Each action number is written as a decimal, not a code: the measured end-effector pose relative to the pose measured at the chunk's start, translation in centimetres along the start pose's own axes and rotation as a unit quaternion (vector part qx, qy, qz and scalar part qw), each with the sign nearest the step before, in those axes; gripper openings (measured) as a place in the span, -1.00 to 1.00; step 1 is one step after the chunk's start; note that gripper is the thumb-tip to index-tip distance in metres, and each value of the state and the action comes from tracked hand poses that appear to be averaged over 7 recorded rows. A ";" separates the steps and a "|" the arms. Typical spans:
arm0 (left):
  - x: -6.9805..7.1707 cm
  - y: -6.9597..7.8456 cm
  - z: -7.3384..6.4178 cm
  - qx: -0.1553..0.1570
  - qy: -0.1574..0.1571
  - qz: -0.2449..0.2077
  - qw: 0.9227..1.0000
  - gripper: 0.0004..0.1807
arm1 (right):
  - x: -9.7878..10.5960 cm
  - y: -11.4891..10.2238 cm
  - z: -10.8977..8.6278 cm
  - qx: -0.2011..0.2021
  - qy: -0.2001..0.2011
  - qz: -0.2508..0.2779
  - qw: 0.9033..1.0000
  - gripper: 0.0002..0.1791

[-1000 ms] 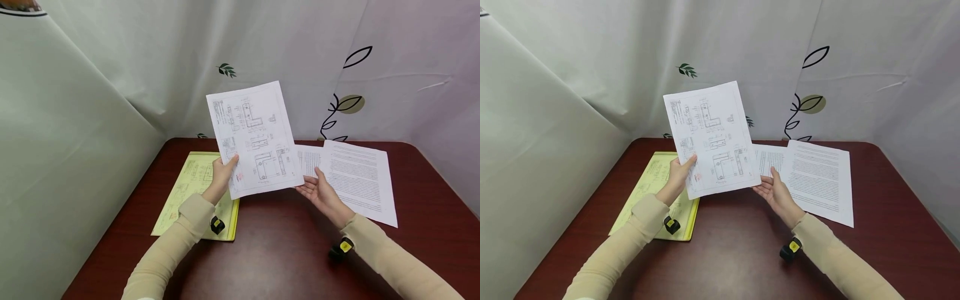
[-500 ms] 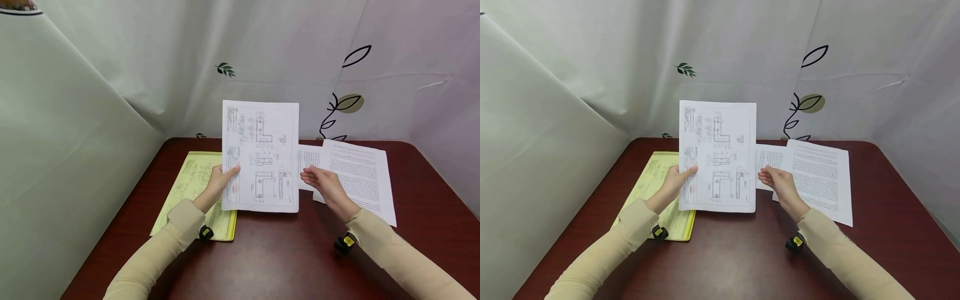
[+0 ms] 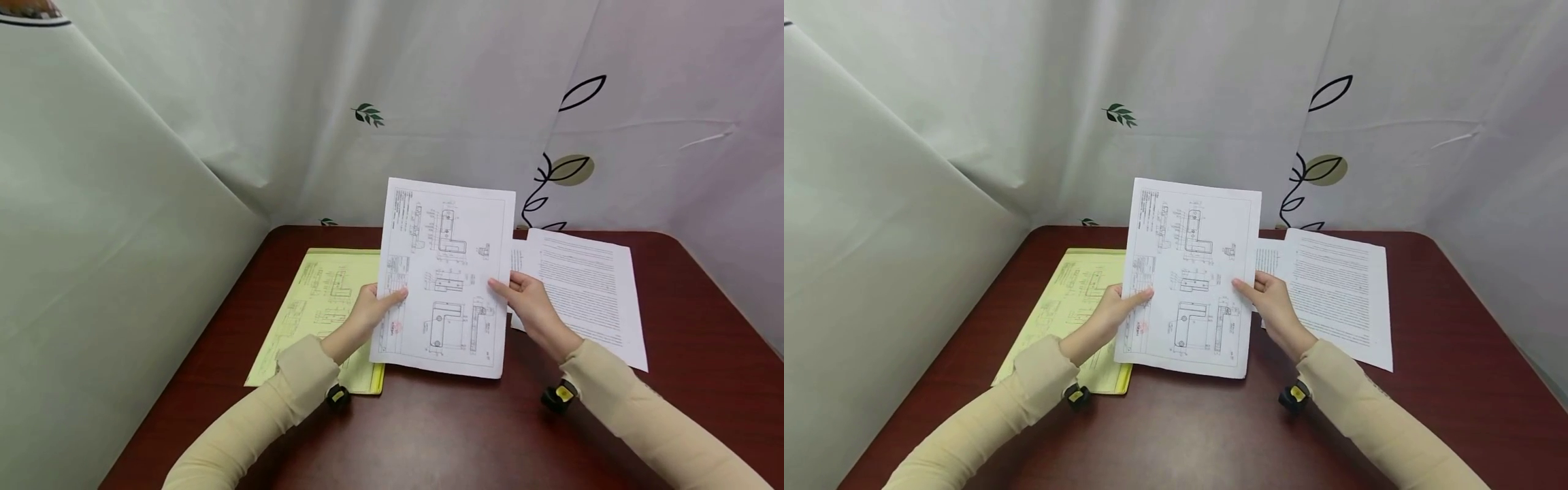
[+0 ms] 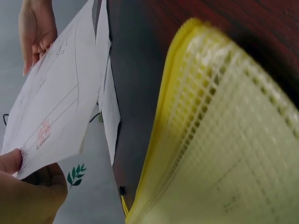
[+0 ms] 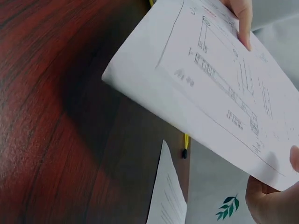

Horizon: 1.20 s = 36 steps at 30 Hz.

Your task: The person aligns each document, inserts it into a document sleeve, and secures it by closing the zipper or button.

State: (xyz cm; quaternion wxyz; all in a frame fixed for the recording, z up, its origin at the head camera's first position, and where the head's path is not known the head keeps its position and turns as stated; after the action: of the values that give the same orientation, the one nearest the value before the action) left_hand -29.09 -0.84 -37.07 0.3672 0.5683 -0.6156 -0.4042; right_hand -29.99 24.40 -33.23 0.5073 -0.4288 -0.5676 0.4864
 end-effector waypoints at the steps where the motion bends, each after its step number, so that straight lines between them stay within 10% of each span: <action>1: 0.0 -0.1 0.1 -0.001 -0.001 0.000 1.000 -0.72 | -0.1 0.0 0.0 0.000 0.001 0.001 1.000 -0.45; 7: -0.2 -0.1 0.6 -0.016 -0.021 -0.004 1.000 -0.72 | -0.2 0.0 -0.1 0.007 0.016 -0.006 1.000 -0.47; 12: -0.8 0.0 0.9 -0.016 -0.105 0.065 0.992 -0.63 | 0.5 0.2 -0.4 0.009 0.032 -0.013 0.999 -0.48; 18: -0.4 -0.2 0.9 -0.034 -0.212 0.218 0.952 -0.48 | 1.6 0.9 -0.7 -0.004 0.046 -0.021 0.999 -0.49; 24: 0.0 -1.1 0.8 -0.059 -0.237 0.339 0.908 -0.56 | 1.9 1.7 -0.6 -0.019 0.027 -0.062 0.998 -0.53; 36: 0.8 -0.9 3.7 -0.059 0.000 0.535 0.843 -0.51 | 0.3 1.4 -1.0 0.104 -0.094 -0.246 0.959 -0.68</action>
State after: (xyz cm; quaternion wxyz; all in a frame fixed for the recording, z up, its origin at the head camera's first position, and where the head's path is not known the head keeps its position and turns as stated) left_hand -32.17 -1.31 -39.35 0.5594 0.1283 -0.7988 -0.1802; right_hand -29.07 24.99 -34.55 0.5974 -0.1737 -0.6469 0.4411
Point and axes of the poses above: each hand's wrist, its own z-axis towards the middle knuckle, its own x-axis out of the back of the hand, y = z × x, the point moved 9 cm from there along z, towards the middle knuckle, and after that the axes turned 10 degrees about x, right-handed, at the moved point
